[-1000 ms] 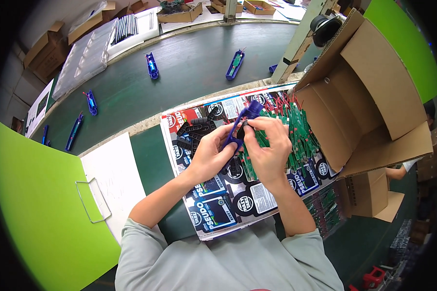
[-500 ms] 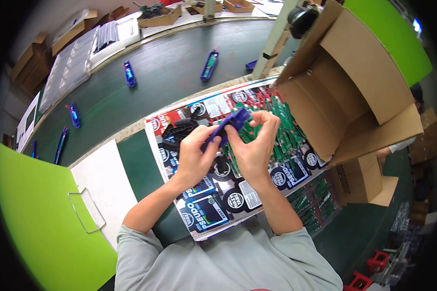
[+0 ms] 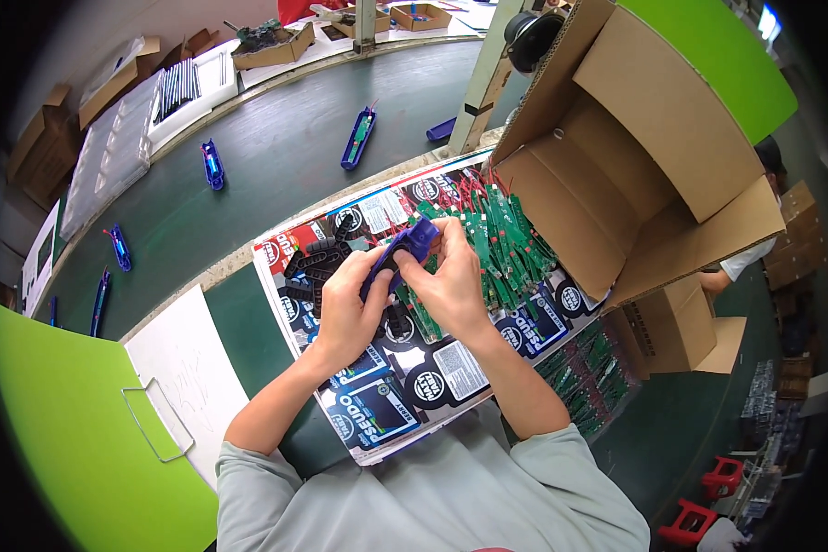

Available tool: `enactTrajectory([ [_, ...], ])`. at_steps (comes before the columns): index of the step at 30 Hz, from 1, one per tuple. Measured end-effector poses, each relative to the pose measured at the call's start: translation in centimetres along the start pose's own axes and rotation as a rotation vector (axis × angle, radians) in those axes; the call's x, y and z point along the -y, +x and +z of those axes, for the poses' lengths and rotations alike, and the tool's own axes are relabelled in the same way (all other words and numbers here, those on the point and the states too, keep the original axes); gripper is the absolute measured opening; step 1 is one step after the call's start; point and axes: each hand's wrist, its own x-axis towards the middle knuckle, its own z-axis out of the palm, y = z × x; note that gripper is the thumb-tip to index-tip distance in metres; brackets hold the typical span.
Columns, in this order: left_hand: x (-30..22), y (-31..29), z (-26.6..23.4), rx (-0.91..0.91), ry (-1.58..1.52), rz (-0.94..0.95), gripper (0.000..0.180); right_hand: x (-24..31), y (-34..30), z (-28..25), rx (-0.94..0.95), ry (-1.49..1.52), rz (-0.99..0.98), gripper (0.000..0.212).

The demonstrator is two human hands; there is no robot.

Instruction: The person assembles electronic components by attaching wiring harnesses to blue plastic housings by hand.

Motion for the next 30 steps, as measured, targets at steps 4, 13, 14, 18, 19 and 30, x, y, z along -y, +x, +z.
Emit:
enactTrajectory([
  [4,0.9,0.2,-0.2,0.002,-0.134,-0.198,0.024,0.8,0.0,-1.0,0.119,-0.052,-0.083,0.043],
  [13,1.9,0.2,-0.3,0.089,-0.767,-0.531,0.025,-8.7,0.1,-17.3,-0.044,-0.649,0.047,0.077],
  [14,2.2,-0.4,0.1,0.05,-0.784,-0.592,0.026,-9.0,-0.4,-17.1,-0.04,-0.649,0.044,0.077],
  [18,2.0,-1.8,0.5,-0.02,-0.824,-0.766,0.029,-10.0,-1.8,-16.1,0.05,-0.772,-0.117,0.081],
  [19,1.7,-1.9,0.6,-0.046,-0.842,-0.825,0.029,-10.1,-2.0,-15.5,0.024,-0.788,-0.121,0.08],
  [30,0.6,-2.8,1.1,-0.125,-0.919,-0.863,0.027,-10.5,-2.8,-13.3,0.028,-0.697,-0.078,0.096],
])
